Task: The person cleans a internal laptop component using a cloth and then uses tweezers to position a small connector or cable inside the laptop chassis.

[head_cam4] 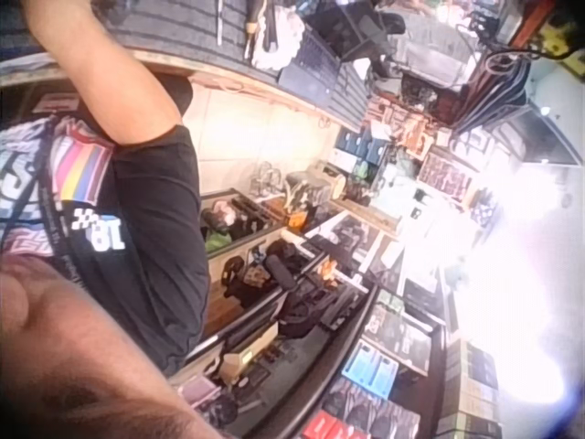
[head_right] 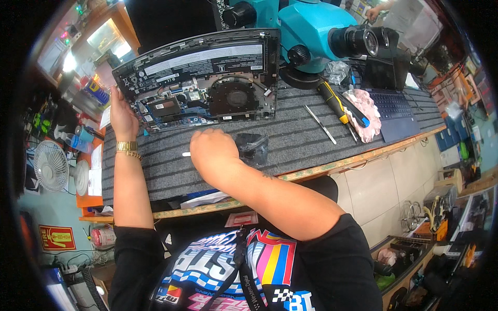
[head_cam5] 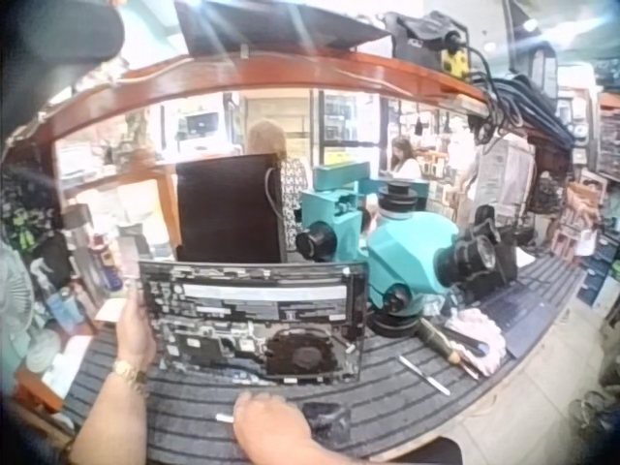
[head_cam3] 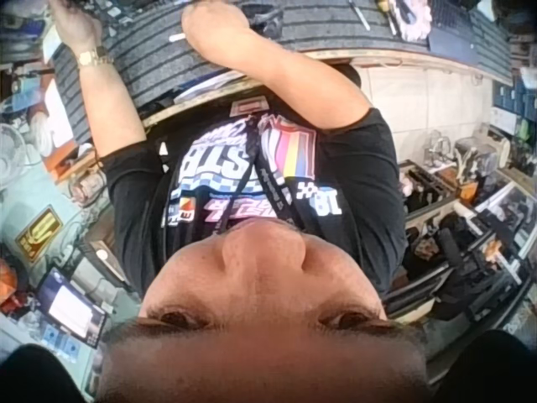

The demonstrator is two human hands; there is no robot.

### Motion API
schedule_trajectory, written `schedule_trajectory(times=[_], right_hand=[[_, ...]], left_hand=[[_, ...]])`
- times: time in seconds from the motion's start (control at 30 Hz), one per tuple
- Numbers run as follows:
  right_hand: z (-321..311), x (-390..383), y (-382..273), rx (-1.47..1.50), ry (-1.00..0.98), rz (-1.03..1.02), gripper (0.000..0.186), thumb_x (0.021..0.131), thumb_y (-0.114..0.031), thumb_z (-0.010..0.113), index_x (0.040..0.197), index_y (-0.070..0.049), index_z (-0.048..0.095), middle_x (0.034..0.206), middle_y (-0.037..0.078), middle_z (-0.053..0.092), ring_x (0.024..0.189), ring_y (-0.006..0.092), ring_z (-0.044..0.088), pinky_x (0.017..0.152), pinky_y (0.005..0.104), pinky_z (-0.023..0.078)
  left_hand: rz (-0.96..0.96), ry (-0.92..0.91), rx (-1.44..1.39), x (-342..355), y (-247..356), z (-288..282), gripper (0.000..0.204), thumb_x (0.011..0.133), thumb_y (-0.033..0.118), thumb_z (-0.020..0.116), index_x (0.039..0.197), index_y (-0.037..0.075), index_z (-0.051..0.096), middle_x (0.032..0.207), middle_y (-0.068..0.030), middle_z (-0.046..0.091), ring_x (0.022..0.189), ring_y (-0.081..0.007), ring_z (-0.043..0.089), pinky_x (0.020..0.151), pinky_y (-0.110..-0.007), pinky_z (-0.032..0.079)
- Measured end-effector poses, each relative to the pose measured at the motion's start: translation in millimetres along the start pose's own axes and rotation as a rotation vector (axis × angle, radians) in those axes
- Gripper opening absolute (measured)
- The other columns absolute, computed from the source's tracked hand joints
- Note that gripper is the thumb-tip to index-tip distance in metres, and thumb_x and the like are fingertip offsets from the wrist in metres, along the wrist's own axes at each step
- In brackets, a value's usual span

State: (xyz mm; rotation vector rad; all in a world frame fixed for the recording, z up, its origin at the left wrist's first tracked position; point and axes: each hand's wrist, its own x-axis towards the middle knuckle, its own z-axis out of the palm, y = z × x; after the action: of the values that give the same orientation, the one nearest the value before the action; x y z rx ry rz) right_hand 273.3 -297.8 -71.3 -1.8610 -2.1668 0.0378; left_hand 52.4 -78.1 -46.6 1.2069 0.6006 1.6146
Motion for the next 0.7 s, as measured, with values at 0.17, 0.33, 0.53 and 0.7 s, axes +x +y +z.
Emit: schedule_trajectory(times=[0.17,0.33,0.53,0.7], right_hand=[[-3.8,-2.2,0.9,0.066,-0.023,-0.027,0.02,0.095,-0.006,0.069,0.112,0.003,0.073,0.109,0.024,0.078,0.106,0.0412,0.078,0.09,0.0493,0.067],[0.2,2.1,16.2,0.088,-0.048,-0.195,0.016,0.091,-0.009,0.07,0.103,0.001,0.076,0.112,0.02,0.077,0.111,0.0384,0.076,0.095,0.0507,0.064],[-15.4,-13.9,24.7,0.246,0.111,-0.386,0.018,0.087,-0.013,0.076,0.098,0.0,0.072,0.103,0.017,0.073,0.107,0.038,0.072,0.096,0.0494,0.06],[-37.4,-36.5,35.1,0.361,0.174,-0.39,0.015,0.085,-0.01,0.076,0.091,-0.002,0.065,0.095,0.016,0.071,0.1,0.0408,0.07,0.092,0.0505,0.058]], left_hand=[[-0.014,-0.034,0.018,-0.6,-1.3,4.4,0.053,0.124,0.04,0.051,0.154,-0.003,0.062,0.152,-0.0116,0.071,0.139,-0.0228,0.064,0.123,-0.041,0.045],[0.025,0.043,0.007,-3.8,-7.3,11.0,0.05,0.123,0.039,0.055,0.139,-0.005,0.072,0.137,-0.0102,0.077,0.121,-0.0178,0.07,0.11,-0.036,0.052],[0.052,0.056,0.015,-8.2,-2.6,8.4,0.053,0.122,0.041,0.057,0.142,-0.005,0.071,0.138,-0.0103,0.077,0.122,-0.0181,0.07,0.11,-0.036,0.052],[0.084,0.127,0.01,-10.2,3.7,8.7,0.049,0.122,0.039,0.057,0.142,-0.003,0.071,0.14,-0.0106,0.077,0.124,-0.0211,0.072,0.111,-0.039,0.054]])
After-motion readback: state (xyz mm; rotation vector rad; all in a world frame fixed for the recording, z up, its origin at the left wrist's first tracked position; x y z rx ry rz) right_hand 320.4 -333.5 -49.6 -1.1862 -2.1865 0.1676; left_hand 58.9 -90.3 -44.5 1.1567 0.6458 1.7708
